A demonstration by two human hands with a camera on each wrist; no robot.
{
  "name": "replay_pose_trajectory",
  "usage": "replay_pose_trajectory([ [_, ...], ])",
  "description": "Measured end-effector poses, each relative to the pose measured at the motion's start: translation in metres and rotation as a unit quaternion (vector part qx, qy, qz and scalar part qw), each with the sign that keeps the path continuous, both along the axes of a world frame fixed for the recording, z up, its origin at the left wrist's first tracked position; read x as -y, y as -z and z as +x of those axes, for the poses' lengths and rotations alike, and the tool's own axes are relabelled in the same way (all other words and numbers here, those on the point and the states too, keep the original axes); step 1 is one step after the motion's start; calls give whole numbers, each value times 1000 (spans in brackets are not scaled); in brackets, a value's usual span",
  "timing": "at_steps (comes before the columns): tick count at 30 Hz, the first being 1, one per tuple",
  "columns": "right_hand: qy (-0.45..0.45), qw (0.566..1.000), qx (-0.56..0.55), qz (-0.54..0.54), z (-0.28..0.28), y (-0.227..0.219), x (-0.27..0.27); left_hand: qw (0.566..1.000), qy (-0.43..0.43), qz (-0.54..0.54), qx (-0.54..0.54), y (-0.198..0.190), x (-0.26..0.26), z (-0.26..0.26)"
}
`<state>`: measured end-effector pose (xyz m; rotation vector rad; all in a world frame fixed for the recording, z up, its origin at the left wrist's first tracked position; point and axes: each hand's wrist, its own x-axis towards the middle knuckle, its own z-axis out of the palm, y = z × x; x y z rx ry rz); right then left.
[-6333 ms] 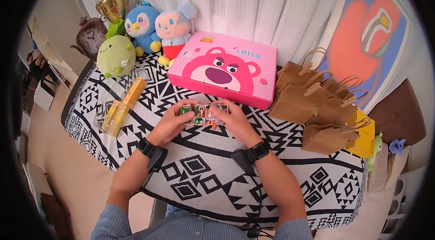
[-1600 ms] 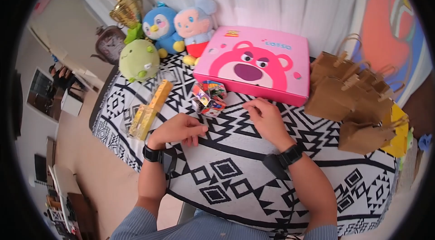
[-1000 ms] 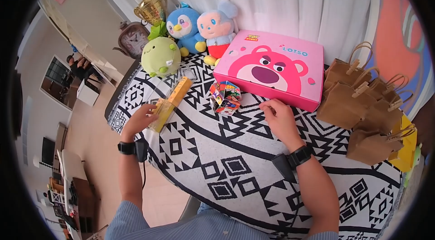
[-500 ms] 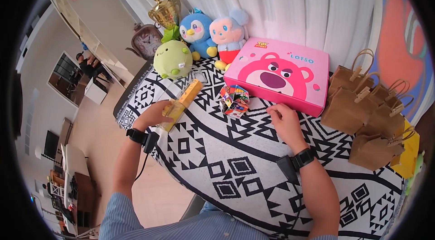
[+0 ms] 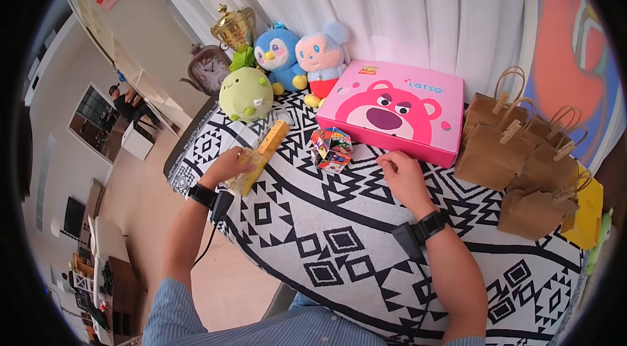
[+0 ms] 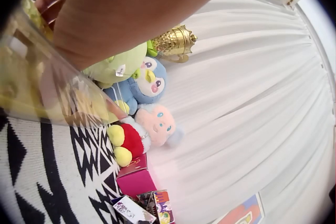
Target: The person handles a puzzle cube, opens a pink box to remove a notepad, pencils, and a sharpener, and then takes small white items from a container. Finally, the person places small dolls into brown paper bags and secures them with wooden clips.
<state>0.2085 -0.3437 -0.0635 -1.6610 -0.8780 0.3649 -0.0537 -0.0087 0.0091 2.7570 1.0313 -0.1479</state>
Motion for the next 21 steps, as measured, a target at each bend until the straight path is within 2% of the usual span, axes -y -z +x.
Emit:
replay_pose_trajectory([
  [2,2,1000,3,0,1,0,0,996,-2,-5,89,-1,9,-3],
  [4,7,1000,1,20,2,7,-2,996,-24,13,83,1,15,-4],
  [6,7,1000,7,22,3,8,-2,981,-71,42,174,6,14,-7],
  [7,7,1000,0,20,1,5,-2,973,-91,6,213,1,17,-6],
  [8,7,1000,-7,17,1,4,-1,973,-90,6,212,-3,19,-5],
  [10,9,1000,5,10,2,7,-1,978,-45,109,170,-8,21,-6],
  [11,11,1000,20,4,2,7,-2,974,-15,119,193,-2,16,-9],
  [15,6,1000,-12,5,0,1,-1,979,-20,81,186,1,17,-10],
  [18,12,1000,16,3,2,6,-2,972,-61,105,200,-9,27,-10],
  [20,3,1000,10,15,3,7,-2,945,-83,181,260,-28,38,-10],
  [21,5,1000,7,13,2,7,-2,935,-65,186,293,-38,41,-12],
])
